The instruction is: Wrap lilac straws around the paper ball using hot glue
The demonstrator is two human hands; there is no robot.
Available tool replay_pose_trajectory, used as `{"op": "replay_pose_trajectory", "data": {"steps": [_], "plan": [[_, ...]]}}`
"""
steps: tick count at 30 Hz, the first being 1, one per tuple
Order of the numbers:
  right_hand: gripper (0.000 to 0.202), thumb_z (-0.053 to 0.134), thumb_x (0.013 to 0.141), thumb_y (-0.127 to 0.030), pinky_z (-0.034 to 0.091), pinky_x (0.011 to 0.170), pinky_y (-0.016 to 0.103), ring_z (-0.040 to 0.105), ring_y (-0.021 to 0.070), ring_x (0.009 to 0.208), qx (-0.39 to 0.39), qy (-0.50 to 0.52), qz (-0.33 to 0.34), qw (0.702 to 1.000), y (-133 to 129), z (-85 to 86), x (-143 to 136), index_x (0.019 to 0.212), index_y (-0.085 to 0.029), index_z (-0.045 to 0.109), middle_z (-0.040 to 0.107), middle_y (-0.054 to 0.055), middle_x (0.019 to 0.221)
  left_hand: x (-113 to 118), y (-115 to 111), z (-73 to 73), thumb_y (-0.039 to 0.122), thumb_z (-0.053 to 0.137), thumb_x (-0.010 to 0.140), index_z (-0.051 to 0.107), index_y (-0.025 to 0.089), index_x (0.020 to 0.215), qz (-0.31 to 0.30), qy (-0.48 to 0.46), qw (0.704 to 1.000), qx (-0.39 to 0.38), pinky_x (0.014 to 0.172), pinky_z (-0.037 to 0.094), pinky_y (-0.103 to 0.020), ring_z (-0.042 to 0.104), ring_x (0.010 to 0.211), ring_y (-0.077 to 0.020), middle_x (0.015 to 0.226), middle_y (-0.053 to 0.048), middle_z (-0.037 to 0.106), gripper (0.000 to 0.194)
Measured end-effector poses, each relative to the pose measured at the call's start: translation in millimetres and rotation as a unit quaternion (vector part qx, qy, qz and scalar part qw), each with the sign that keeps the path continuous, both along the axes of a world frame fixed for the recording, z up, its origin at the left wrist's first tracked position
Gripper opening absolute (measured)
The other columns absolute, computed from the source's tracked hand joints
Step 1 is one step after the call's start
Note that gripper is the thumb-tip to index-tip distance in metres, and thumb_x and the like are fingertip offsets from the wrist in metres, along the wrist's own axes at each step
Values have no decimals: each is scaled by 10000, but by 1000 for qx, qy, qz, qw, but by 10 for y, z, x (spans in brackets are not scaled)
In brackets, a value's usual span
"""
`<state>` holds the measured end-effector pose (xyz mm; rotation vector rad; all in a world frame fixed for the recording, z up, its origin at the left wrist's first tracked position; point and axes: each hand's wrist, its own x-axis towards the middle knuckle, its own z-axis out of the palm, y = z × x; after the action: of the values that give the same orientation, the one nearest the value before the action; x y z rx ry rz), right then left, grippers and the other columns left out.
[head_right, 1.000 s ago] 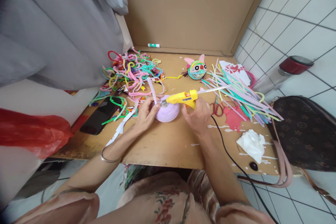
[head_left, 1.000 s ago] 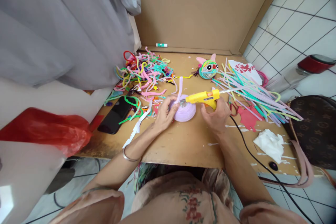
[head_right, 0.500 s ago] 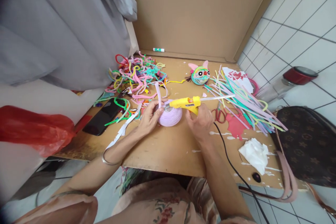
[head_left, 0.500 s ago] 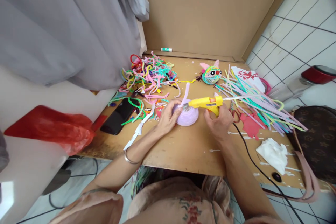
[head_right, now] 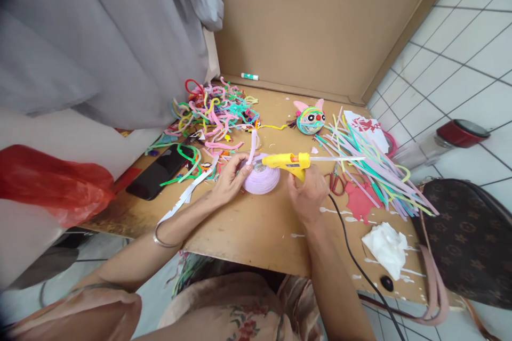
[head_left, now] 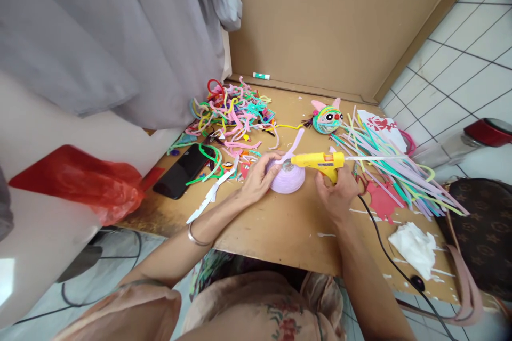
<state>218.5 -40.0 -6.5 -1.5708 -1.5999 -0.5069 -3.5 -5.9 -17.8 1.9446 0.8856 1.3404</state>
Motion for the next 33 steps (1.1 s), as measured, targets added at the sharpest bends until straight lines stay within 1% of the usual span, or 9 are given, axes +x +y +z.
{"op": "replay_pose_trajectory", "data": {"steps": [3, 5, 10, 15, 18, 23, 29, 33], "plan": [[160, 527, 859, -342, 460, 591, 330, 630, 238, 642, 53, -21, 12, 998, 16, -25, 11, 937, -206, 557, 641, 66, 716, 0, 1, 12, 421, 471, 1035, 549, 203, 1119, 4, 4, 1000, 2, 1006, 516, -373, 676, 1169, -222, 1276, -124, 710, 247], [159, 545, 860, -327, 451, 581, 323, 624, 231, 630, 68, -30, 19, 997, 24, -41, 20, 959, -204, 563, 640, 58, 714, -2, -3, 24, 429, 460, 1038, 552, 201, 1118, 6, 7, 1000, 0, 987, 519, -363, 681, 1137, -215, 1253, -121, 715, 259], [143, 557, 855, -333, 447, 599, 328, 612, 230, 641, 49, -27, 18, 998, 21, -60, 35, 930, -212, 566, 626, 56, 725, -4, -4, 27, 468, 446, 1040, 553, 200, 1116, -2, -1, 1000, -2, 995, 518, -369, 676, 1147, -217, 1263, -125, 710, 298], [126, 551, 847, -310, 439, 612, 325, 603, 227, 648, 49, -21, 29, 998, 7, -53, 28, 925, -213, 572, 615, 51, 730, 1, 21, -25, 498, 453, 1035, 538, 196, 1131, -4, -13, 1000, -8, 1008, 519, -378, 666, 1196, -221, 1282, -137, 699, 328], [108, 546, 851, -314, 433, 599, 321, 602, 222, 637, 33, -21, 33, 999, -6, -45, 16, 906, -223, 563, 613, 44, 723, 2, 27, -41, 485, 456, 1036, 534, 197, 1136, -1, -13, 1000, -7, 1015, 518, -380, 664, 1202, -218, 1289, -138, 695, 314], [74, 555, 854, -300, 412, 575, 312, 582, 209, 613, 56, -25, 24, 998, -5, -40, 9, 867, -229, 541, 597, 30, 694, -3, 10, -17, 465, 448, 1042, 527, 205, 1127, -2, -6, 1000, -8, 1019, 517, -387, 660, 1216, -222, 1293, -139, 694, 285], [93, 554, 845, -316, 426, 624, 327, 583, 224, 667, 21, 4, 8, 1000, 3, -49, 13, 861, -224, 547, 581, 38, 714, -5, 16, -6, 463, 454, 1039, 524, 203, 1106, -3, -2, 1000, -4, 1015, 513, -389, 663, 1209, -223, 1296, -143, 694, 277], [90, 559, 843, -311, 422, 611, 320, 589, 224, 656, 35, -2, 21, 999, -1, -40, 12, 863, -225, 542, 591, 37, 711, 2, 17, -4, 492, 448, 1035, 524, 207, 1094, -5, -2, 1000, -7, 1010, 515, -393, 665, 1196, -223, 1282, -141, 699, 301]]}}
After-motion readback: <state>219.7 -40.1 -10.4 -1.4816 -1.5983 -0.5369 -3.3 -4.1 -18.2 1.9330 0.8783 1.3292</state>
